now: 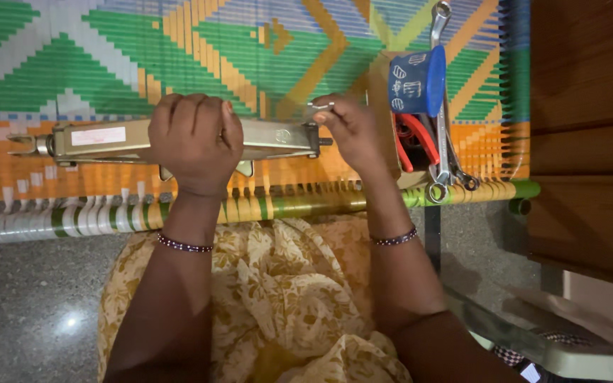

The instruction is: The person uses a wrench to tighten a bolt on a scissor jack placed on a woven mat. They hold the jack with one hand and turn the wrench with the other, repeating the tightening motion throughout the clip.

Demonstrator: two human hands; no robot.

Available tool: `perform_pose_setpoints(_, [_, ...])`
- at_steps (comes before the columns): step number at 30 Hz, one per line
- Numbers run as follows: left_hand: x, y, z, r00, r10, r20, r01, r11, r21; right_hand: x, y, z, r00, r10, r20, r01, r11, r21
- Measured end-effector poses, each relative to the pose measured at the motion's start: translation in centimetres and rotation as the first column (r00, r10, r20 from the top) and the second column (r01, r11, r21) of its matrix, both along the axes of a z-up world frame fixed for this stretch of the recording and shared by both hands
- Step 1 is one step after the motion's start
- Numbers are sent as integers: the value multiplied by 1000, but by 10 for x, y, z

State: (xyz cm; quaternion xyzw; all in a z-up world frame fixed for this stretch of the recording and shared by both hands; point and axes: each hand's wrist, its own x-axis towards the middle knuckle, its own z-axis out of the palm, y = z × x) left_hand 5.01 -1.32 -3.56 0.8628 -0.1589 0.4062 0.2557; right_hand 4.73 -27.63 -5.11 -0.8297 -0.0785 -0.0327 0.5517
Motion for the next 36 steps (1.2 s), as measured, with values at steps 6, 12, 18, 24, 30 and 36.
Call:
perform_pose_setpoints(6, [2,2,-2,1000,21,4,-21,1000,-5,-8,7,-4,997,-13,82,18,998,-63])
perform_pose_setpoints(12, [1,0,-5,1000,17,-7,-17,999,27,-7,7,13,999,-29,40,32,997,-67])
perform_pose_setpoints(18, [0,3,-3,999,22,-30,-22,1000,0,-16,16,19,993,-17,118,57,937,-343])
perform_pose_setpoints(24, [1,0,-1,1000,-18,-20,18,1000,-2,-8,11,17,997,-59,44,61,997,-46])
perform_pose_setpoints(30, [-2,1,-2,1000,27,-10,-27,1000,3,-12,2,-4,991,-41,129,65,980,-189])
perform_pose_setpoints(36, [-3,0,7,999,34,-27,-34,999,0,0,-46,-15,949,-288,-127,315,873,373])
